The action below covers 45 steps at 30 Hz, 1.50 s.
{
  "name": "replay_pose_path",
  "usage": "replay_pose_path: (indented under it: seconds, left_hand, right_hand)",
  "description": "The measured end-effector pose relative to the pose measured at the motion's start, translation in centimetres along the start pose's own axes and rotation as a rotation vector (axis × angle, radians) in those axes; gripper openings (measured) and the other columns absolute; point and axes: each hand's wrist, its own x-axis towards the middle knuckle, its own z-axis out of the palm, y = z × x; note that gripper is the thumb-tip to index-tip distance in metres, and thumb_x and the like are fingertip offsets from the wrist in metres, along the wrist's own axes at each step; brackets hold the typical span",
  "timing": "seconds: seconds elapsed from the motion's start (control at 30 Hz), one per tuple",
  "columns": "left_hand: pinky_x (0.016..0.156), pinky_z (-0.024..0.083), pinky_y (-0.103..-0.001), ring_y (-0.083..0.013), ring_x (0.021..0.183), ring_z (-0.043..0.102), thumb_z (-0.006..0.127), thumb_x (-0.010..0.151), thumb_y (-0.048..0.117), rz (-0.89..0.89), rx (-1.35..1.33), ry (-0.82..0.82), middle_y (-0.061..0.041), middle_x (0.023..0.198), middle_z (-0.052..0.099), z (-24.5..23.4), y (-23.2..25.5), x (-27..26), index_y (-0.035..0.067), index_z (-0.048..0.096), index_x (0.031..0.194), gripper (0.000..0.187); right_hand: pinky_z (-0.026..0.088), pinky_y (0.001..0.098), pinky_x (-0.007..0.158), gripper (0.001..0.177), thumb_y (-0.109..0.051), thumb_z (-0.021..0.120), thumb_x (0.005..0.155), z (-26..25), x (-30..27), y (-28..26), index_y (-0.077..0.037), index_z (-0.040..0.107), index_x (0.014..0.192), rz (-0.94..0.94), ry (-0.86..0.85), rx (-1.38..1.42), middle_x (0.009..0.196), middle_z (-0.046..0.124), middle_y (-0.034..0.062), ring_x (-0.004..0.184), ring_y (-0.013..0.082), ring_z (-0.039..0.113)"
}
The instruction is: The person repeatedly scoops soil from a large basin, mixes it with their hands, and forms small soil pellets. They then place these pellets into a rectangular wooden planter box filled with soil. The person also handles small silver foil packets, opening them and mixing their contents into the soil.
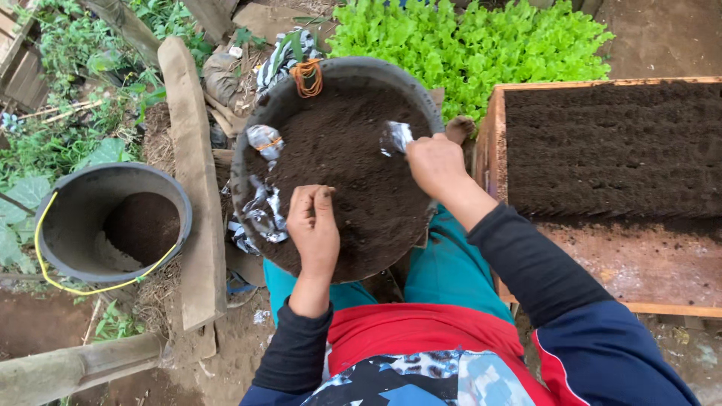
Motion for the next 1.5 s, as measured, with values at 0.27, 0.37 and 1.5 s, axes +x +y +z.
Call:
replay_pose_path:
  seconds: [0.27, 0.37, 1.5]
  left_hand:
    - [0.068, 0.052, -0.029, -0.0141, 0.071, 0.059, 0.051, 0.092, 0.009, -0.339, -0.207, -0.082, -0.010, 0.078, 0.064, 0.2, -0.8, 0.5, 0.003, 0.065, 0.085, 0.017]
    - [0.076, 0.050, -0.030, -0.0160, 0.081, 0.057, 0.052, 0.090, 0.012, -0.501, -0.357, -0.267, -0.009, 0.089, 0.062, 1.7, -2.7, 0.0, 0.002, 0.060, 0.103, 0.018]
    - [0.061, 0.047, -0.026, -0.0108, 0.065, 0.055, 0.066, 0.074, 0.002, -0.252, -0.045, -0.292, -0.007, 0.069, 0.063, -1.3, 0.8, 1.7, 0.010, 0.072, 0.082, 0.013]
  right_hand:
    - [0.042, 0.0262, 0.055, 0.007, -0.018, 0.064, 0.081, -5.6, 2.0, 1.2, -0.011, 0.064, 0.082, 0.422, -0.285, 1.079, 0.065, 0.057, 0.0019, 0.063, 0.0159, 0.056]
    - [0.035, 0.0159, 0.036, 0.001, -0.007, 0.060, 0.081, -7.7, 1.0, 0.4, -0.007, 0.061, 0.082, 0.577, -0.346, 1.544, 0.052, 0.049, -0.0006, 0.044, 0.0061, 0.047]
    - [0.054, 0.0383, 0.061, 0.019, -0.018, 0.069, 0.070, -8.1, -3.8, -10.0, -0.012, 0.067, 0.088, -0.224, -0.089, 0.563, 0.088, 0.065, 0.0119, 0.085, 0.0311, 0.062]
